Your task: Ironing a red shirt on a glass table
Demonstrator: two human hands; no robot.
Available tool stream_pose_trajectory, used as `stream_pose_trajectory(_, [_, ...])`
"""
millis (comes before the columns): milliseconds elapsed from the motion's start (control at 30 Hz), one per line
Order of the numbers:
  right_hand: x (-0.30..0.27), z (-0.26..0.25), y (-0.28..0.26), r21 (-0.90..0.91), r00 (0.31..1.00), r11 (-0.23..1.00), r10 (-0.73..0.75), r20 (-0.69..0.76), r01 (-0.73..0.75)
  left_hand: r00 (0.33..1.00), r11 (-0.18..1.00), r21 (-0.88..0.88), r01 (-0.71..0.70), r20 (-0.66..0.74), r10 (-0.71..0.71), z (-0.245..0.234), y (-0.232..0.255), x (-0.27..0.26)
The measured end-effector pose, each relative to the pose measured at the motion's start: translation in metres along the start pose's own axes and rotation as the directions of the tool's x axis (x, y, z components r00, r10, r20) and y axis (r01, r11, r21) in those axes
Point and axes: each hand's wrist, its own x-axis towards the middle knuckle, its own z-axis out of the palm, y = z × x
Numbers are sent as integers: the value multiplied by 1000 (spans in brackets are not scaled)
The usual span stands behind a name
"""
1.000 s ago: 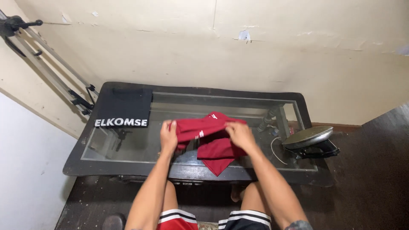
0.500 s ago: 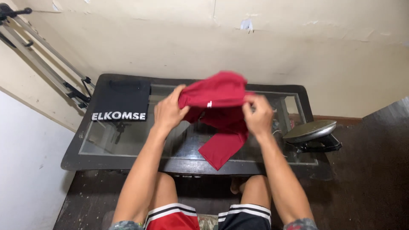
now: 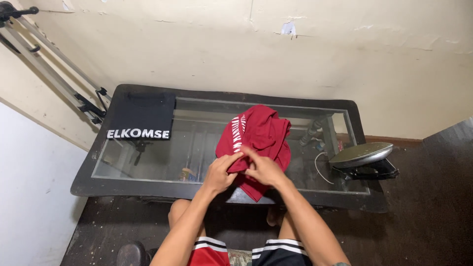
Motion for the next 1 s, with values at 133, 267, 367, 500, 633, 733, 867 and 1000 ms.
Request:
stream_pose_trajectory(133, [18,34,30,33,984,996,-74,-160,80,993,998,-50,29,-110,-34,-18,-4,-6])
stream_pose_trajectory(267, [-1,11,18,293,926,935,-81,-368,198,978,985,47,165,120,-170,-31,-6,-10])
stream_pose_trajectory(367, [-5,-3,22,406,900,869,-92,-427,282,972,972,147,183,120,-201,-27,12,-2])
stream_pose_trajectory(500, [-30,-37,-24,596,869,670,-155,-470,442,949,935,-176,307,124,-289,-27,23,11])
stream_pose_trajectory(633, [-26,-77,-24,481,846,767,-148,-511,424,937,914,-273,299,-96,-335,27,-83,12])
stream_pose_trajectory(733, [-14,-108,-13,565,851,805,159,-501,182,788,799,-485,356,-304,-535,-37,-59,45])
stream_pose_trajectory(867, [14,-137,-6,568,723,745,170,-670,350,726,916,-333,225,-569,-386,-100,-26,109])
stream_pose_trajectory(1000, [40,-154,31,461,579,734,114,-807,498,776,972,-206,109,-594,-213,-133,30,153])
